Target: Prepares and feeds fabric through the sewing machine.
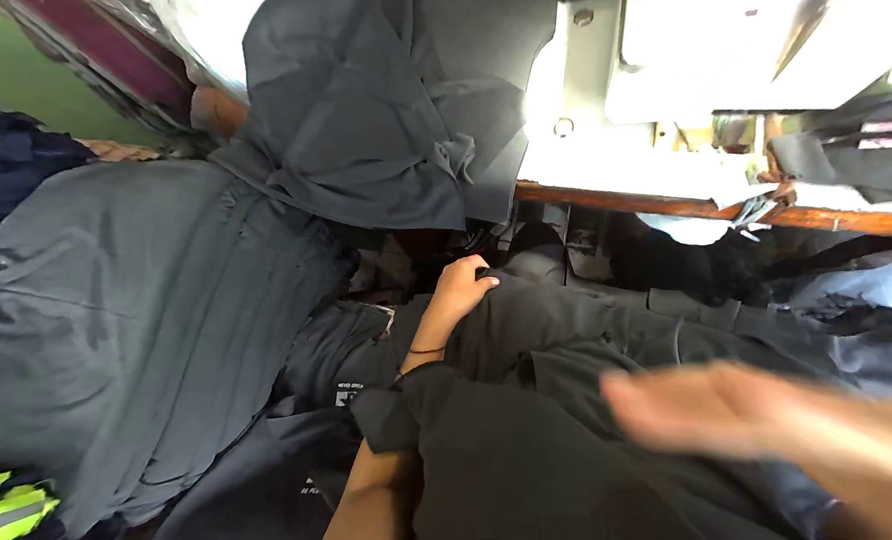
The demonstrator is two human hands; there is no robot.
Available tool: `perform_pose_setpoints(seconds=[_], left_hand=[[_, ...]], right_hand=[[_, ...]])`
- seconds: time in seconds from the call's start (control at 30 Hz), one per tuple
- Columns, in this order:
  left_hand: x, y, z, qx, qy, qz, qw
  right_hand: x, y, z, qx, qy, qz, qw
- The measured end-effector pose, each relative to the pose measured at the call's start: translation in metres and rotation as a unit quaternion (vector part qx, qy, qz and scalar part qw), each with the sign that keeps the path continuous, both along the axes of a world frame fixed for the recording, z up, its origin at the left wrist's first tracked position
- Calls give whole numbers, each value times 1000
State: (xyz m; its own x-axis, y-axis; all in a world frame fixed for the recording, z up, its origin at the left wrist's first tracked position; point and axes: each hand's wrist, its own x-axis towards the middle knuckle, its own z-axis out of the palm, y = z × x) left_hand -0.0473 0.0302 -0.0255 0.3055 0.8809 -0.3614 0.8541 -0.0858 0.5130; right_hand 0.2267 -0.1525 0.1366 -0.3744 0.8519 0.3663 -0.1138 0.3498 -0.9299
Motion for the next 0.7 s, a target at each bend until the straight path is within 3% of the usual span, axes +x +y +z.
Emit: perform_pose_setpoints(seconds=[0.1, 0.17, 0.27, 0.33, 0.37, 0.47, 0.6, 0.63, 0.7], left_hand=[[28, -8, 34, 60, -145, -49, 986], [58, -18, 67, 68, -276, -133, 950], [103, -31, 133, 139, -353, -270, 885], [113, -23, 170, 253, -337, -257, 870], [111, -7, 179, 322, -351, -250, 843], [91, 55, 210, 460, -433, -258, 731], [38, 67, 270, 554, -381, -117, 731], [18, 76, 272, 582, -376, -120, 711], [-39, 103, 269, 626, -374, -240, 640]], right_hand=[[9, 43, -51, 79, -149, -217, 962], [10, 63, -71, 107, -183, -293, 932], [15, 74, -63, 70, -112, -244, 961], [26, 70, -47, 13, -118, -195, 974], [36, 68, -44, -3, -151, -173, 973], [72, 64, -52, -17, -220, -160, 962], [132, 49, -23, -38, -254, -186, 948], [144, 46, -12, -14, -268, -196, 943], [161, 38, 9, 63, -301, -215, 927]])
